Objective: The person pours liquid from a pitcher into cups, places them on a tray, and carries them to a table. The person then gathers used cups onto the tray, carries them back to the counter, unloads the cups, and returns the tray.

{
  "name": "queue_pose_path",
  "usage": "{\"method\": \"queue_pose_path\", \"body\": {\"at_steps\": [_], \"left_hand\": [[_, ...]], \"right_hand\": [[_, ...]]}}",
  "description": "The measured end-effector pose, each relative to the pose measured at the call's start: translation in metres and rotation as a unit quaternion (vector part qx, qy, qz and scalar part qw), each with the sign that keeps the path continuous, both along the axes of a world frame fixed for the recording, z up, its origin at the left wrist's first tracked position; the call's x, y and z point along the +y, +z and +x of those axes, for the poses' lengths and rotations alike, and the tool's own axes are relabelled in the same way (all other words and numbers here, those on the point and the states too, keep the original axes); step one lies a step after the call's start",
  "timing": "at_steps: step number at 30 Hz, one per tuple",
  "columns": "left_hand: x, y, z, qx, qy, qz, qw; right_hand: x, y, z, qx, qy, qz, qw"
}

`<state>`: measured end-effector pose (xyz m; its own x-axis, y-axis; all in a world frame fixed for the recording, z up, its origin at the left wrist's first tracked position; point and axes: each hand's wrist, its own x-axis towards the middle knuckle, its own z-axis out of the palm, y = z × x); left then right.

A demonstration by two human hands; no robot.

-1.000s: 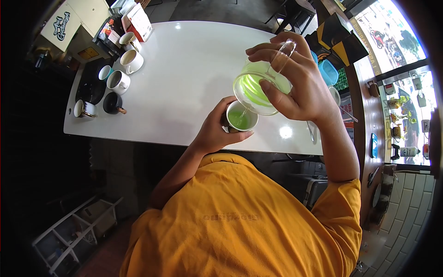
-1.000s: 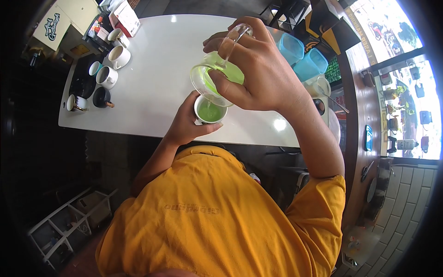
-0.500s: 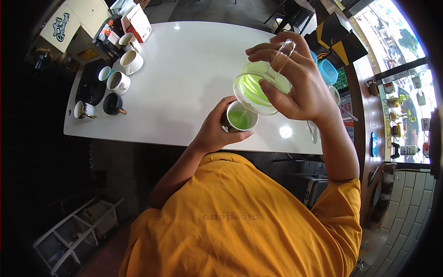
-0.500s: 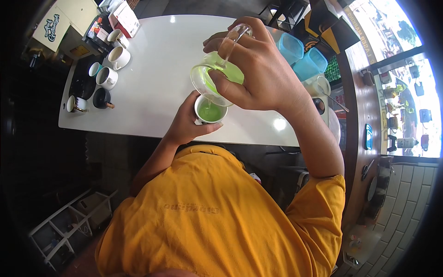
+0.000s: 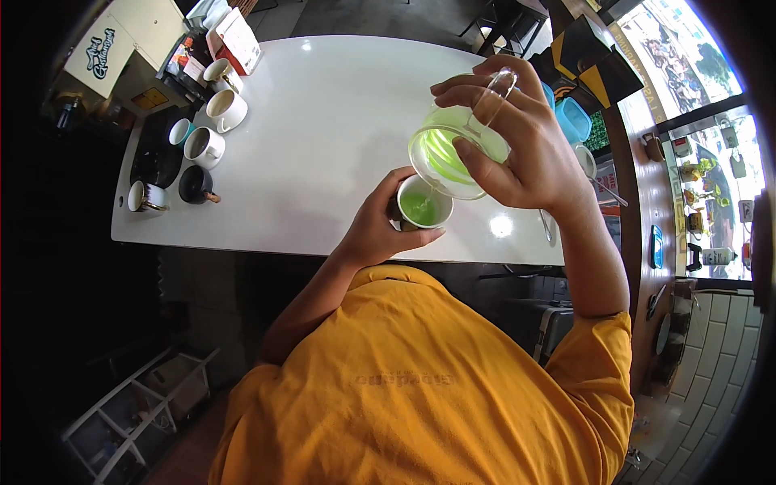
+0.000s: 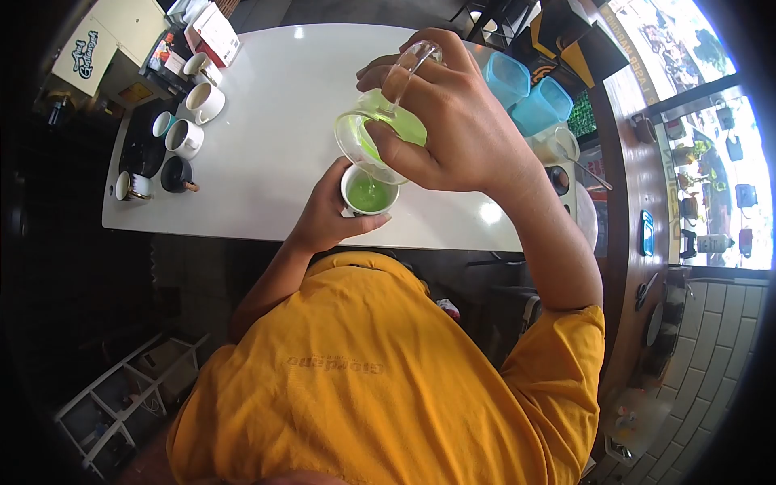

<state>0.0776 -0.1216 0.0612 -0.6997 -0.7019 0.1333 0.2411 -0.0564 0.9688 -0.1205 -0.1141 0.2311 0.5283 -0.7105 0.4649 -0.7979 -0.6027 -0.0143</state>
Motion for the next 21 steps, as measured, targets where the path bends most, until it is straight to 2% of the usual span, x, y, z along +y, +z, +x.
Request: {"method": "queue_pose_path", "body": {"at_steps": [21], "left_hand": [[0.0020,-0.0042,0.0012,0.015,0.009,0.000,1.000]], "right_hand": [[0.0015,-0.0025,0.0050,-0.028,0.010,-0.028,0.999]]}}
